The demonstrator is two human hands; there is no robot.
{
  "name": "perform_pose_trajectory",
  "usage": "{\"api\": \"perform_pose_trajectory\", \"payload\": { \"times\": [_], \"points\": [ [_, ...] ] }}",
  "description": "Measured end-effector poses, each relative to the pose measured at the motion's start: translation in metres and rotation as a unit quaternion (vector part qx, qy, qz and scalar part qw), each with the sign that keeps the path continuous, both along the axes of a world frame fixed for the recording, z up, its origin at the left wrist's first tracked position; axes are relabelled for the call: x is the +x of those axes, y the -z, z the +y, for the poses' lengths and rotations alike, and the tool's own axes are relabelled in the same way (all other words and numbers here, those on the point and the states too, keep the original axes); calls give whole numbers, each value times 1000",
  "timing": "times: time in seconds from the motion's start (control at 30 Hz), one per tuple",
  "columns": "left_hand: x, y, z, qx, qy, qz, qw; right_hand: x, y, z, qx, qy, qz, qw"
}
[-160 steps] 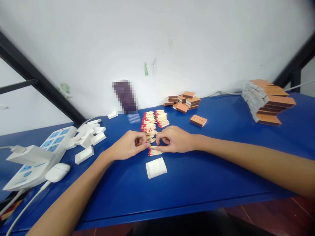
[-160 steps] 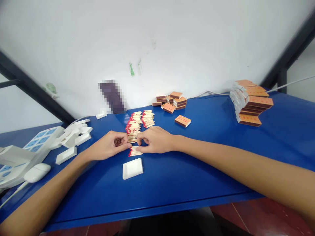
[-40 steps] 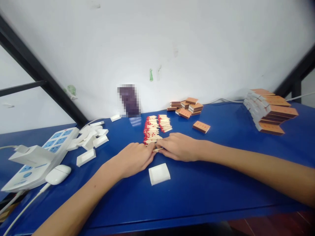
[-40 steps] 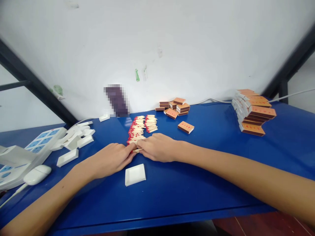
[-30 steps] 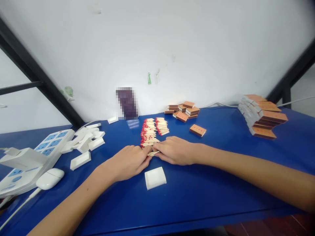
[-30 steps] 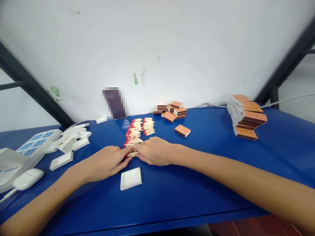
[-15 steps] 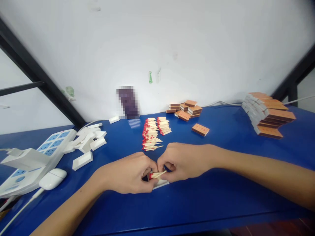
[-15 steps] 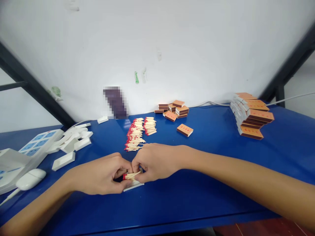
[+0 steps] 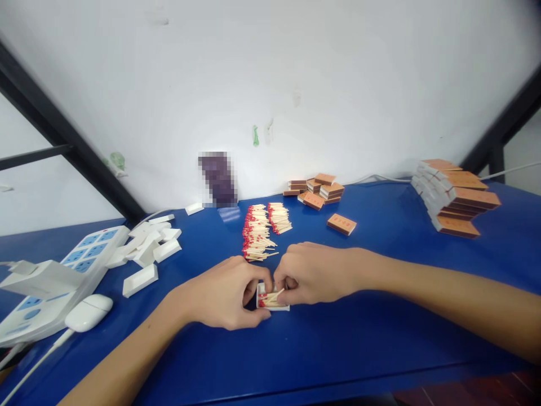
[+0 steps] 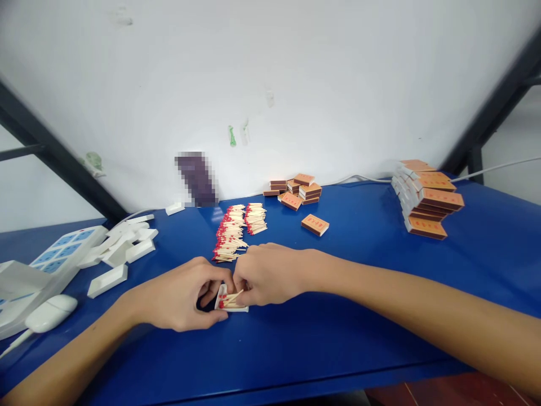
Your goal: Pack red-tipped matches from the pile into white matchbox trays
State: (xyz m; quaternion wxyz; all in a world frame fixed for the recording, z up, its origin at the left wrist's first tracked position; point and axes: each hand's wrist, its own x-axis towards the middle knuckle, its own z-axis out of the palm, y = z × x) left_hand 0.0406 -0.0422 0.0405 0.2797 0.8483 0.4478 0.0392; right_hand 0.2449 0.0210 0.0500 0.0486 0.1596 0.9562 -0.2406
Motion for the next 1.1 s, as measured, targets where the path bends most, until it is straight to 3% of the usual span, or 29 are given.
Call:
{"api": "perform_pose_trajectory", "payload": {
  "times": [0.2, 0.57, 0.8, 1.1],
  "points": [
    [2, -1, 0, -8, -12, 5, 1000, -1, 1, 1, 33, 25, 12, 999],
    [3, -2, 1, 6, -9, 17, 1000, 6, -6, 7, -67, 11, 30, 997],
    [4, -4, 1, 7, -8, 24, 1000, 0, -3, 2, -65, 35, 8, 997],
    [3, -1, 1, 48, -1, 39, 998, 5, -1, 6, -52, -34, 42, 997]
  ]
}}
